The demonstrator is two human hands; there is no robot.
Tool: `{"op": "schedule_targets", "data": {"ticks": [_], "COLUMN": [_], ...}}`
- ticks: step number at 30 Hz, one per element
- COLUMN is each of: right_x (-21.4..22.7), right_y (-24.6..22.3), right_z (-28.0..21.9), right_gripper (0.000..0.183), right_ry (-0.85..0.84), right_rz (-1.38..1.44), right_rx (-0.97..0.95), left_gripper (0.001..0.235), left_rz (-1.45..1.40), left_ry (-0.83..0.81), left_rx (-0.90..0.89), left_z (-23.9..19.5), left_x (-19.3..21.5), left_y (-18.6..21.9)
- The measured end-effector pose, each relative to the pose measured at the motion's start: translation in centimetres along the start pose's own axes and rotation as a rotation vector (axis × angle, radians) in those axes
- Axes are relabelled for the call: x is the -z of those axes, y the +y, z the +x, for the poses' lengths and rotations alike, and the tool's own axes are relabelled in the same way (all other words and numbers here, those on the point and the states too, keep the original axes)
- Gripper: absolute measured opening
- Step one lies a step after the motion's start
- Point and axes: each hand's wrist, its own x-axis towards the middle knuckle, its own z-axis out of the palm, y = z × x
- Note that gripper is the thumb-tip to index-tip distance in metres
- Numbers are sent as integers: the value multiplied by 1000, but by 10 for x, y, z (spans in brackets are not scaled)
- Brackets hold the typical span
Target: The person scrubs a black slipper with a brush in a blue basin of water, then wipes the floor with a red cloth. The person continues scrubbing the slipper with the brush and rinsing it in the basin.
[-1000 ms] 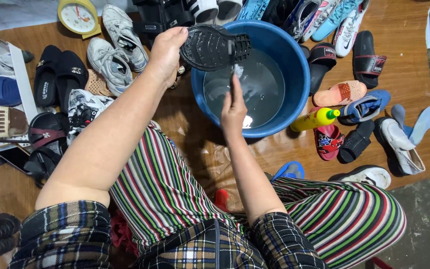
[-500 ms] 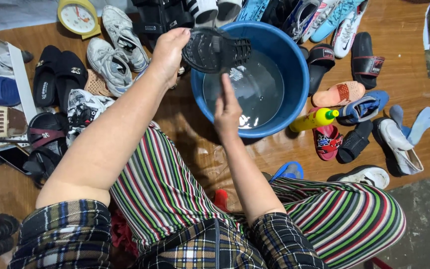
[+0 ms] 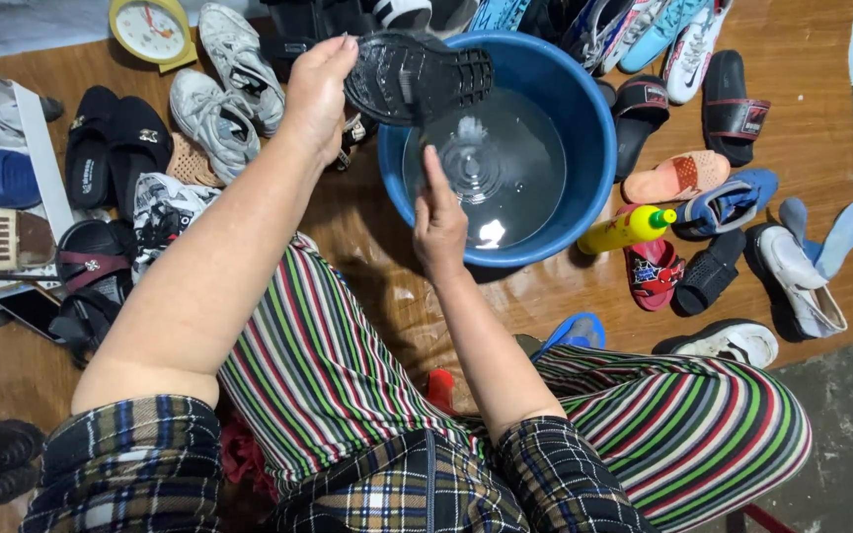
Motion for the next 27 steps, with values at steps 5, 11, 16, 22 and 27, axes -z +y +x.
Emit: {"op": "schedule_targets", "data": {"ticks": [5, 11, 16, 22, 27], "right_x": [5, 10, 6, 23, 10], "right_y": [17, 30, 15, 45, 24], "right_z": [12, 12, 9, 21, 15], "right_gripper": [59, 67, 73, 61, 67], "right_ry": [-19, 44, -13, 117, 50], "right_rz": [16, 21, 16, -192, -25], "right_rx": [-31, -64, 14, -100, -8], "left_gripper": [46, 43, 47, 45, 36], "left_rz": [-93, -59, 45, 117, 256], "left_ry": [53, 51, 53, 8, -35], "left_rx": [38, 1, 1, 8, -71], "left_z": [7, 5, 4, -4, -8], "left_x": [5, 7, 5, -2, -8], "left_y": [4, 7, 5, 12, 11]}}
